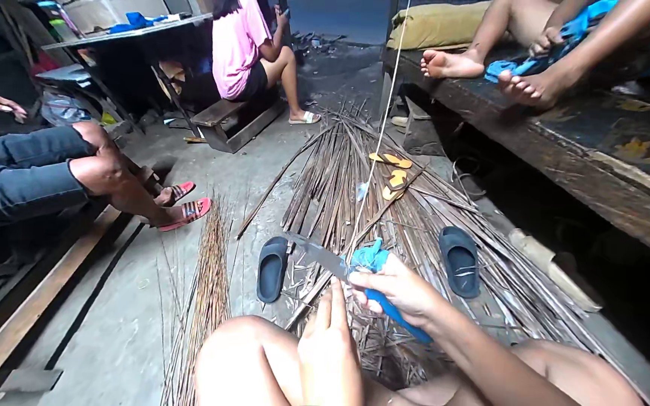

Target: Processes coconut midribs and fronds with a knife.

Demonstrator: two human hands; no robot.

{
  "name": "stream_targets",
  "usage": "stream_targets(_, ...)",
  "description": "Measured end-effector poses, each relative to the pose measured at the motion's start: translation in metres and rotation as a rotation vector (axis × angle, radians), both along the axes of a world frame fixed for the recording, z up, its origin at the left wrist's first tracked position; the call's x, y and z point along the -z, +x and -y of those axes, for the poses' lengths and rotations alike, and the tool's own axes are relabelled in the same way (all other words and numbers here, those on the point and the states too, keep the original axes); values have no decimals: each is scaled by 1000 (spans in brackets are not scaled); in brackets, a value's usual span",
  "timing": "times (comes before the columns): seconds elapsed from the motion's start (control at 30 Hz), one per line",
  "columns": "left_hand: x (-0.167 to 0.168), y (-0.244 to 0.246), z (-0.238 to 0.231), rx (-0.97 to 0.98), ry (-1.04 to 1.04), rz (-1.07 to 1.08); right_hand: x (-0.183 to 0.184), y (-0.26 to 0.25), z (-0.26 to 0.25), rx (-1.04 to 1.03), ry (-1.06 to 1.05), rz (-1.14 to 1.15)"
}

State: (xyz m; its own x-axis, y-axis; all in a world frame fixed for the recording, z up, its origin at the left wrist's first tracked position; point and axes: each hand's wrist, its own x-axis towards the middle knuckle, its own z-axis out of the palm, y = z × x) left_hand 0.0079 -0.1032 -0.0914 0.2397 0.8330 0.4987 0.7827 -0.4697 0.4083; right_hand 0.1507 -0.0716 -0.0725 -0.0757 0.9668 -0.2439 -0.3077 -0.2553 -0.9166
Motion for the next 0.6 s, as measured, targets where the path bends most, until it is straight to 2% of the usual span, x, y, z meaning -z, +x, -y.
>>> stream_targets(0.23,-2,5,-4,25,-41,9,-2,4,-5,137,19,-10)
stream_targets(0.3,-3,5,-2,30,-73,4,-1,10,-10,258,70,52)
stream_targets(0.4,-8,-6,7,44,-239,23,-5,39,-21,471,163,89)
stream_targets(0.43,-6,-10,7,48,-262,34,-8,45,-19,443,180,91)
stream_targets(0.53,-1,-8,2,56,-215,81,-9,38,2,30,144,90)
stream_targets(0.6,-3,-5,0,82,-178,131,-4,27,10,-162,57,14)
